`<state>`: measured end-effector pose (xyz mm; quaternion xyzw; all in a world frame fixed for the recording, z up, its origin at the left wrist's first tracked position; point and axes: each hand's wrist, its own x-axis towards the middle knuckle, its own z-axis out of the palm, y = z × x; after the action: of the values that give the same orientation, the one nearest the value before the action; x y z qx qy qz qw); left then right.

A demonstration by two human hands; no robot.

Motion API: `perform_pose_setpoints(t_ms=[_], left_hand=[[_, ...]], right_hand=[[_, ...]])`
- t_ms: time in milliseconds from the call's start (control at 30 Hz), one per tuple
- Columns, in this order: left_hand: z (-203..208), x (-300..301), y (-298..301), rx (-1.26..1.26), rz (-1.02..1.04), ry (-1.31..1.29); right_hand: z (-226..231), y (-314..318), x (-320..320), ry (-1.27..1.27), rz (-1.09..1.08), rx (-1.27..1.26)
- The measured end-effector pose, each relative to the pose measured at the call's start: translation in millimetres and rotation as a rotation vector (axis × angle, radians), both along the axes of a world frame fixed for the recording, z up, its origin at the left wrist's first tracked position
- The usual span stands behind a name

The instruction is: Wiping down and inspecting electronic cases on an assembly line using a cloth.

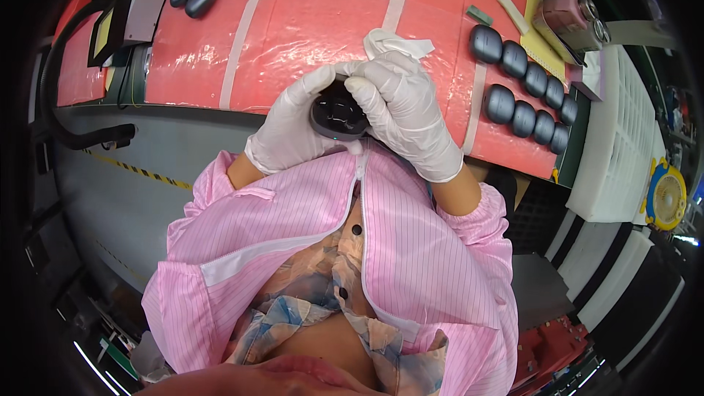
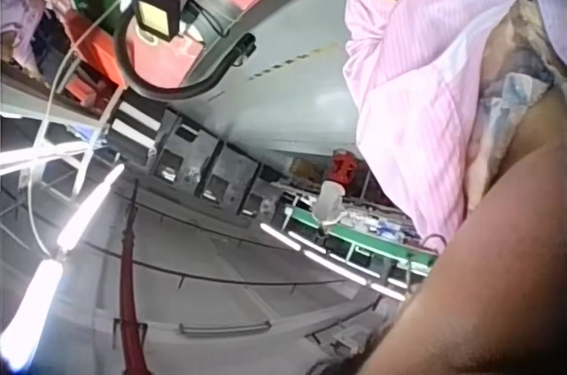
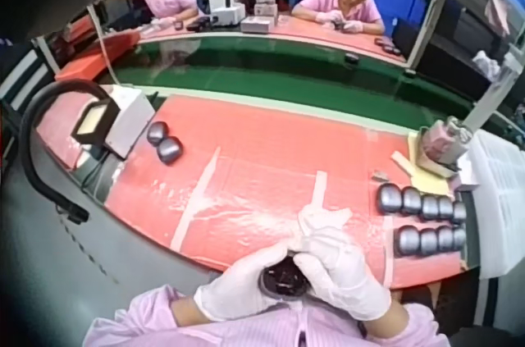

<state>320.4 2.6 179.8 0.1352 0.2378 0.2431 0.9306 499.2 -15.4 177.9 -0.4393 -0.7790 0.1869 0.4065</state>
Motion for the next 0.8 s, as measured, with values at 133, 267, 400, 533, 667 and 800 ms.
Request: perform_pose_setpoints(t_ms=[133, 267, 400, 533, 667, 800], left_hand=[[-8, -45, -6, 0.225, 0.023, -0.041], [-45, -138, -11, 0.475, -0.072, -0.119], [-97, -234, -16, 0.002, 0.540, 0.328], [-173, -402, 28, -0.215, 1.229, -0.153], [-228, -502, 56, -0.107, 1.578, 0.159], [-233, -467, 65, -0.350, 1.613, 0.463]], right_hand=[[0, 6, 12, 0.563, -0.344, -0.457], [-23, 16, 33, 0.350, -0.431, -0.241], [-25, 18, 22, -0.065, -0.473, -0.167], [-20, 21, 15, -0.221, -0.413, -0.118], [-11, 19, 35, -0.203, -0.318, -0.002], [41, 0, 29, -0.048, -0.268, -0.250]])
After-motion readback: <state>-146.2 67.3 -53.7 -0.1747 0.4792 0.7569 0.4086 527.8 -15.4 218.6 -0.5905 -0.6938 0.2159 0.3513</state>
